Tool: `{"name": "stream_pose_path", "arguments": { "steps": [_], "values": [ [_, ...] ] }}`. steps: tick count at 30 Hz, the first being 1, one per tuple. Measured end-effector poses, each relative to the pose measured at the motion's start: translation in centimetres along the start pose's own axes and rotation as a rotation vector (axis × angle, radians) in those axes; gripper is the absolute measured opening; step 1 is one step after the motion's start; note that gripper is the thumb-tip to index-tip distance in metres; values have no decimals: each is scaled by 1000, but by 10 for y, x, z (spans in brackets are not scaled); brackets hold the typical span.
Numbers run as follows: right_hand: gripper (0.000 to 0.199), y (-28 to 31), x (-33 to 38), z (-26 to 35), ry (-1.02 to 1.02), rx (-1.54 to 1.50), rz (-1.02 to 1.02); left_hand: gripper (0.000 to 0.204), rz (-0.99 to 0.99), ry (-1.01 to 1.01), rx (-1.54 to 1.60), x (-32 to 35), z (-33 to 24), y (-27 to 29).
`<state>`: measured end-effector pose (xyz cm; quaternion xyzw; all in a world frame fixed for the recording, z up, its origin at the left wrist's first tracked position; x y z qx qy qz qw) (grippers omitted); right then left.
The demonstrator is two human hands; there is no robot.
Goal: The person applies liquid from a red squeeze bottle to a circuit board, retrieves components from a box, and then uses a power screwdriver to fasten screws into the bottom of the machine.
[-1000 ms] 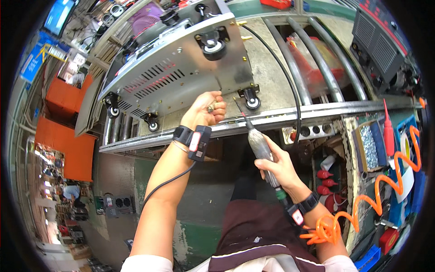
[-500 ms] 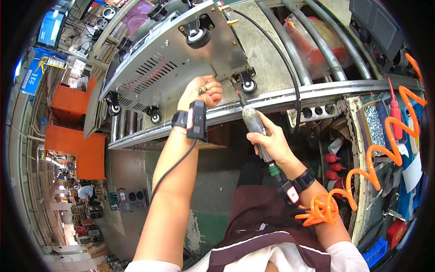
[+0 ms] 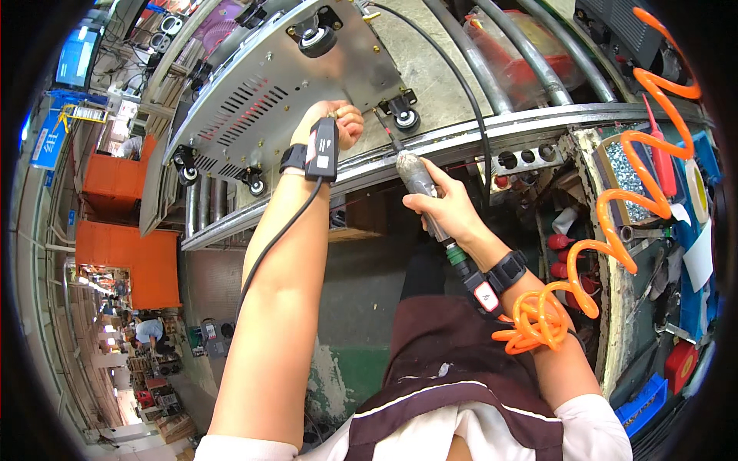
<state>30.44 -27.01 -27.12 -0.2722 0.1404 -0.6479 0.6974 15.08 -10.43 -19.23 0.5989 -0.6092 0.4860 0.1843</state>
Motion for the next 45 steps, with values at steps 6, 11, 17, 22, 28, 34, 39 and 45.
{"name": "stream_pose_path", "arguments": {
  "steps": [6,11,17,22,28,34,39,45],
  "values": [
    [75,4,-1,-9,1,123,22,35,107,-53,96,-11,15,17],
    [80,3,-15,-19,39,205,21,30,116,-127,-66,-16,20,31],
    [82,2,-28,-21,-31,262,8,35,137,-109,-130,-20,24,38],
    [83,-4,-37,-26,0,283,-8,35,103,-159,-228,-19,28,43],
    [85,-6,-39,-29,16,323,-19,37,119,-170,-333,-16,36,51],
    [82,-5,-45,-39,84,329,-15,44,181,-174,-349,-13,54,71],
    [84,-15,-42,-38,14,265,-17,47,216,-210,-371,5,86,93],
    [91,-28,-38,-47,103,582,-124,47,175,-189,-317,21,146,118]
  ]
}}
Point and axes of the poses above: each hand's wrist, its own x-axis away from the middle knuckle, its own y-axis out of the back of the hand, z = x × y, the point moved 2 cm from there along -x, towards the middle knuckle, and after that the axes turned 13 degrees about -x, right-handed, at the moved point
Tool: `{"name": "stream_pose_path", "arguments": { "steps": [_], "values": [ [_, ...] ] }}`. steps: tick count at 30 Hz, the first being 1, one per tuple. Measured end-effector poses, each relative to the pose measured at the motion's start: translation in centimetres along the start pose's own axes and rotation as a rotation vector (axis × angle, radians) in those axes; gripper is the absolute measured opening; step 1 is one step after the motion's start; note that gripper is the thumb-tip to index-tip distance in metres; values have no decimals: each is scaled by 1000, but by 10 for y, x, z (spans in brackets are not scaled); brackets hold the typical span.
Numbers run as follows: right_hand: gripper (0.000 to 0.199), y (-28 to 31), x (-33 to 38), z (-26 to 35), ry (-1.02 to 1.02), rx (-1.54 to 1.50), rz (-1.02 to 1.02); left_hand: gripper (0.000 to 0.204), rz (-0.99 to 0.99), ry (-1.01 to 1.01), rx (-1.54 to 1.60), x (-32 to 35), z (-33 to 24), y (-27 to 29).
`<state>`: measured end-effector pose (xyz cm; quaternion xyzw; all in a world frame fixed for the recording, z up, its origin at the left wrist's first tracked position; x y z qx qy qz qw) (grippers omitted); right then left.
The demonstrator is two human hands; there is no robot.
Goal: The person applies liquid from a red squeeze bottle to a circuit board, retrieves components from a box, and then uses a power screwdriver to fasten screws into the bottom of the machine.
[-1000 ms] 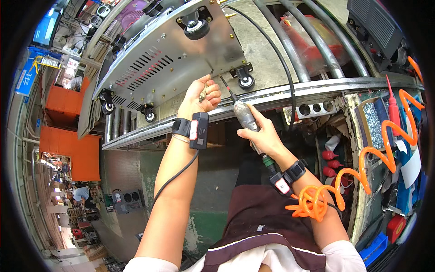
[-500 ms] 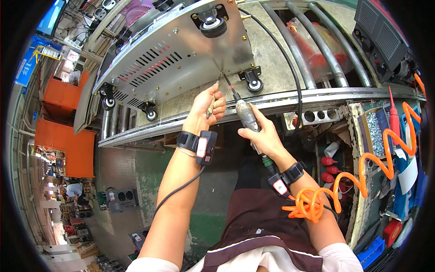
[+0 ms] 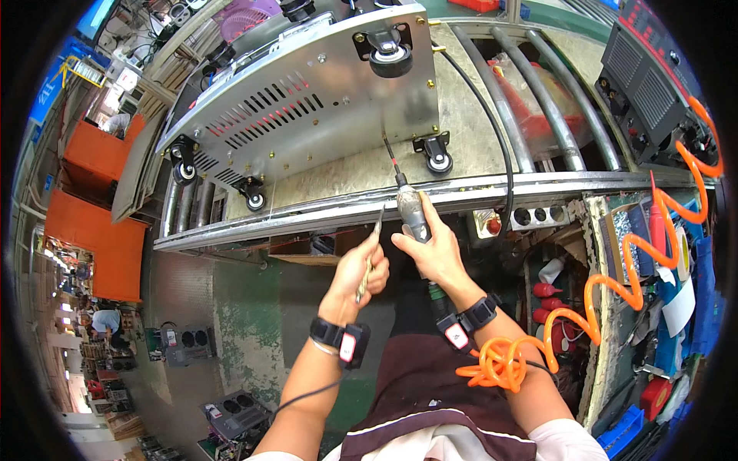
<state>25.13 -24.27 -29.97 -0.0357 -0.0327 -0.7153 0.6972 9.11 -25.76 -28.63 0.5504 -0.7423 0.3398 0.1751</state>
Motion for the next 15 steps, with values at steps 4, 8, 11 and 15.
{"name": "stream_pose_path", "arguments": {
  "steps": [4,8,11,15],
  "values": [
    [87,-18,0,-4,2,-241,-15,47,-41,16,74,18,39,11],
    [87,-15,-4,-6,93,-104,-47,46,-124,-16,33,43,58,26],
    [86,-17,-5,-3,101,-152,-41,46,-152,3,71,55,76,46],
    [85,-24,-3,2,53,-264,-44,46,-201,35,84,66,88,57]
  ]
}}
Point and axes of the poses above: each hand's wrist, its own x-axis away from the middle knuckle, its own y-axis out of the back of the hand, z = x × y, the point moved 2 cm from there along -x, towards the middle knuckle, and after that the axes turned 13 degrees about -x, right-handed, at the moved point
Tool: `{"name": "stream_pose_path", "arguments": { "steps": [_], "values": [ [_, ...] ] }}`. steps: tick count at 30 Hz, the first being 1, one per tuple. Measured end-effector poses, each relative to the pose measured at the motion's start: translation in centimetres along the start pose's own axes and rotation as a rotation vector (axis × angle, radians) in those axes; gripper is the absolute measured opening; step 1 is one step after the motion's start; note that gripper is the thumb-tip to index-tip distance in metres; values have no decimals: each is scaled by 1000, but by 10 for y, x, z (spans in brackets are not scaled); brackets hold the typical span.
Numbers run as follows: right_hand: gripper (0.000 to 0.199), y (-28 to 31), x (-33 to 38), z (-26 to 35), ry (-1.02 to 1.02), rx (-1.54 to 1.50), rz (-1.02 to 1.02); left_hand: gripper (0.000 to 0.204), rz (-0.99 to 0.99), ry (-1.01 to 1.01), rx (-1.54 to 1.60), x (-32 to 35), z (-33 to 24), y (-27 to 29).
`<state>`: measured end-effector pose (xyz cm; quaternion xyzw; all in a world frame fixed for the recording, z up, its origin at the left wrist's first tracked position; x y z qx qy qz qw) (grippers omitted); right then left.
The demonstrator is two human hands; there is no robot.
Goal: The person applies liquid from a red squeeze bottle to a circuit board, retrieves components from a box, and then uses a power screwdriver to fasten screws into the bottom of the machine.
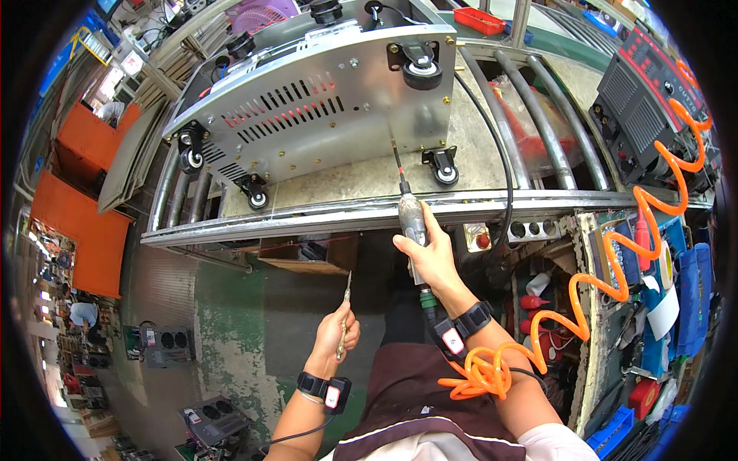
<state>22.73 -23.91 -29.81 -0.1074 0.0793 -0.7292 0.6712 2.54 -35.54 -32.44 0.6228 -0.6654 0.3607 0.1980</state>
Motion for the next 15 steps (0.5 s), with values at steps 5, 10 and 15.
{"name": "stream_pose_path", "arguments": {
  "steps": [5,10,15],
  "values": [
    [83,-6,6,19,-190,-169,58,46,-33,-20,-2,3,11,4],
    [80,5,6,3,-232,-368,96,44,-27,-44,-10,0,22,3],
    [78,5,8,1,-280,-505,100,43,-1,27,44,-5,35,-1]
  ]
}}
Point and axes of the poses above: each hand's wrist, its own x-axis away from the middle knuckle, its own y-axis out of the back of the hand, z = x × y, the point moved 2 cm from there along -x, towards the middle knuckle, and after that the axes turned 13 degrees about -x, right-handed, at the moved point
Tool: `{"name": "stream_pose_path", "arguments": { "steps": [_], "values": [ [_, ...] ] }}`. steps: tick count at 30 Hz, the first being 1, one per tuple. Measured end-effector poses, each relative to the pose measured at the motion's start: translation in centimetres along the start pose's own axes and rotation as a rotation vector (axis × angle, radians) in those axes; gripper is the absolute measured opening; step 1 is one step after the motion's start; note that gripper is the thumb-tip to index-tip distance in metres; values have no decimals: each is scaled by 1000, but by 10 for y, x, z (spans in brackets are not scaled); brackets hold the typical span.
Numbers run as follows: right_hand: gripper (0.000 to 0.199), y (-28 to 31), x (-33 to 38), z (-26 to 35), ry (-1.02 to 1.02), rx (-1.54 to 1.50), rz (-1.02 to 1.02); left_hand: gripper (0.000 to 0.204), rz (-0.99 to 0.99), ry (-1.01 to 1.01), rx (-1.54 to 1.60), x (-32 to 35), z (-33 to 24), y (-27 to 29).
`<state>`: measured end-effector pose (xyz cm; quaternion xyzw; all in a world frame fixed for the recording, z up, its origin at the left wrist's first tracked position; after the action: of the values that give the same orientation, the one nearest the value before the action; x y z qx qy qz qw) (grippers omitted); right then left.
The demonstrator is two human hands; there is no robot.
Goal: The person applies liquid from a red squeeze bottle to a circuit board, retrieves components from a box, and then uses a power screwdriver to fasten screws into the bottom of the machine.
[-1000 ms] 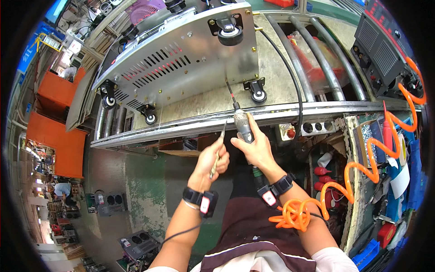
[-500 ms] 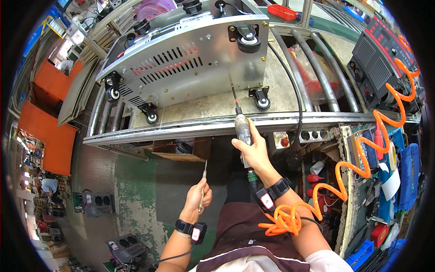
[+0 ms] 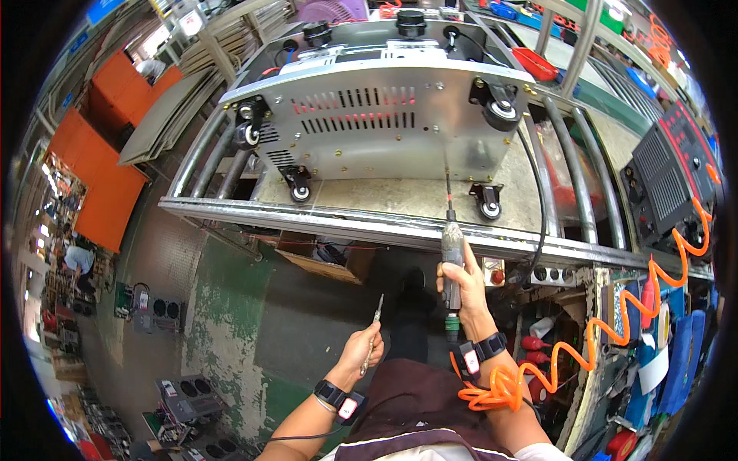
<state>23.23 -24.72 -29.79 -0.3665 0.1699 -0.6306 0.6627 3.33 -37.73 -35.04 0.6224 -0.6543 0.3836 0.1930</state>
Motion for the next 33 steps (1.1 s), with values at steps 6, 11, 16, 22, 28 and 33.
{"name": "stream_pose_path", "arguments": {
  "steps": [6,11,16,22,28,33],
  "values": [
    [76,-21,4,17,5,116,-81,43,-8,44,-61,4,9,3],
    [77,-29,5,27,-24,125,-97,43,-2,48,-30,6,9,8],
    [77,-24,5,30,-19,146,-122,44,13,5,-32,8,4,0],
    [81,-21,4,22,-3,186,-83,44,-3,-2,-71,16,11,7],
    [83,1,11,20,49,270,-37,46,-86,-235,-272,15,-22,-12],
    [83,20,34,22,129,284,29,34,23,-413,-253,-10,-96,-45]
  ]
}}
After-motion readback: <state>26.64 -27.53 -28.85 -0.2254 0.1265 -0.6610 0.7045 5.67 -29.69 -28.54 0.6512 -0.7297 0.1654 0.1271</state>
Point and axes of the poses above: each hand's wrist, its own x-axis away from the middle knuckle, its own y-axis out of the back of the hand, z = x × y, the point moved 2 cm from there along -x, towards the middle knuckle, and after that the axes turned 13 degrees about -x, right-handed, at the moved point
